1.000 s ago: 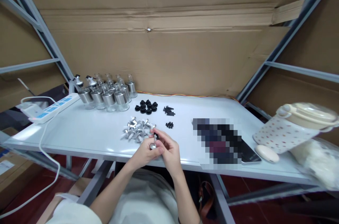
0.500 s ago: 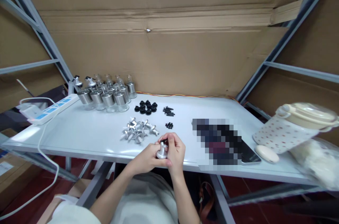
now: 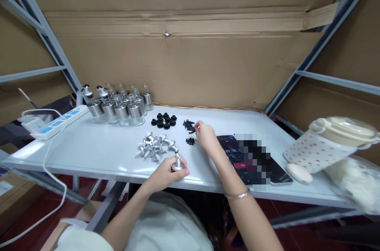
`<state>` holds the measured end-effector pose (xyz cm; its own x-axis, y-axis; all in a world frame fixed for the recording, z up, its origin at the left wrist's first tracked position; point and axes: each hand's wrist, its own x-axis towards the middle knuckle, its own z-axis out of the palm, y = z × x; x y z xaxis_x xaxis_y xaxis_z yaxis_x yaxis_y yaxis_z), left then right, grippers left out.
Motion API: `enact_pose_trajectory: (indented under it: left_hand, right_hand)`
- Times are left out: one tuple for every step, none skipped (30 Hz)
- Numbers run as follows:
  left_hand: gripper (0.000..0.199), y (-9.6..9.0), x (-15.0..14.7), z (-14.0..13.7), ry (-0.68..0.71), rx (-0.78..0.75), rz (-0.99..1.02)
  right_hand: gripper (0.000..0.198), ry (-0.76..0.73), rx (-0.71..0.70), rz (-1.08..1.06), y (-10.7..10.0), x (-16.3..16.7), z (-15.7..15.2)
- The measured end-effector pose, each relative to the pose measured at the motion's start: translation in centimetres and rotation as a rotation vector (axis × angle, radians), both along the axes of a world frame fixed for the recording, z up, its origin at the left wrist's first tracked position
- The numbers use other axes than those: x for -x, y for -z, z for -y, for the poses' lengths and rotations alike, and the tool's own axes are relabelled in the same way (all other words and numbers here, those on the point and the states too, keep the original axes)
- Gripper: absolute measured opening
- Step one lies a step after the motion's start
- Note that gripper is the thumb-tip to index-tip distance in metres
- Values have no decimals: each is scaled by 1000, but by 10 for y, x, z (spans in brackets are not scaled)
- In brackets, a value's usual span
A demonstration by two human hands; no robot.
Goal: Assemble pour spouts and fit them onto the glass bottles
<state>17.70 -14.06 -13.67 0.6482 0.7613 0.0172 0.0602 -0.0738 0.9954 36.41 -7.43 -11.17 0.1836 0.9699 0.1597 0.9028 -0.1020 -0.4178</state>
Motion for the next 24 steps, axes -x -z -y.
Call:
enact_pose_trajectory:
  left_hand:
    - [24, 0, 0, 0, -3, 0, -2]
    - [24, 0, 0, 0, -6, -1, -5]
    - [24, -1, 0, 0, -8, -3, -8]
    - [24, -1, 0, 1, -9, -3, -10]
    - [23, -1, 0, 1, -11, -2, -10]
    - [23, -1, 0, 1, -13, 1, -8]
    - [23, -2, 0, 1, -14, 2, -6]
    - [22, -2, 0, 1, -16, 3, -4]
    - [22, -3, 0, 1, -15, 2, -4]
    - [22, -3, 0, 1, -13, 1, -4]
    - [22, -3, 0, 1, -8, 0, -4]
    - [22, -3, 0, 2, -3, -1, -4]
    - [23, -3, -1, 2, -1, -1, 0]
    - [23, -1, -1, 2, -8, 1, 9]
    - [23, 0, -2, 2, -26, 1, 22]
    - [23, 2, -2, 1, -57, 2, 40]
    - [23, 4, -3, 1, -94, 6, 60]
    - [24, 6, -4, 0, -132, 14, 81]
    - [25, 8, -5, 0, -162, 26, 99]
    - [27, 10, -5, -1, -178, 40, 113]
    - [28, 12, -5, -1, -177, 54, 120]
    - [28, 13, -5, -2, -164, 62, 121]
    - [28, 13, -5, -2, -145, 61, 117]
    - [27, 13, -5, -2, -126, 53, 110]
  right_hand:
    - [25, 9, 41, 34, 1, -2, -8]
    - [25, 14, 68, 62, 4, -4, -15]
    - [24, 17, 79, 81, 6, -4, -21]
    - [22, 17, 92, 104, 9, -4, -25]
    - [21, 17, 102, 125, 11, -4, -28]
    - [21, 16, 106, 144, 13, -4, -29]
    - [23, 13, 107, 159, 15, -4, -29]
    - [26, 5, 106, 171, 16, -4, -29]
    - [29, -11, 104, 180, 17, -5, -27]
    - [32, -36, 102, 186, 17, -5, -26]
    - [35, -70, 100, 190, 17, -5, -25]
    - [37, -108, 99, 193, 18, -5, -23]
    - [39, -144, 98, 196, 19, -5, -22]
    - [39, -173, 95, 200, 19, -5, -22]
    - [40, -192, 93, 204, 21, -5, -22]
    - [40, -202, 91, 208, 22, -6, -23]
    - [40, -204, 89, 212, 23, -6, -23]
    - [40, -200, 89, 217, 24, -7, -24]
    - [40, -194, 88, 221, 24, -7, -24]
    - [40, -186, 86, 225, 24, -8, -24]
    - [40, -179, 83, 229, 24, -8, -24]
    - [39, -174, 79, 233, 23, -8, -23]
    - [39, -174, 73, 236, 22, -7, -22]
    - [40, -181, 68, 238, 20, -6, -20]
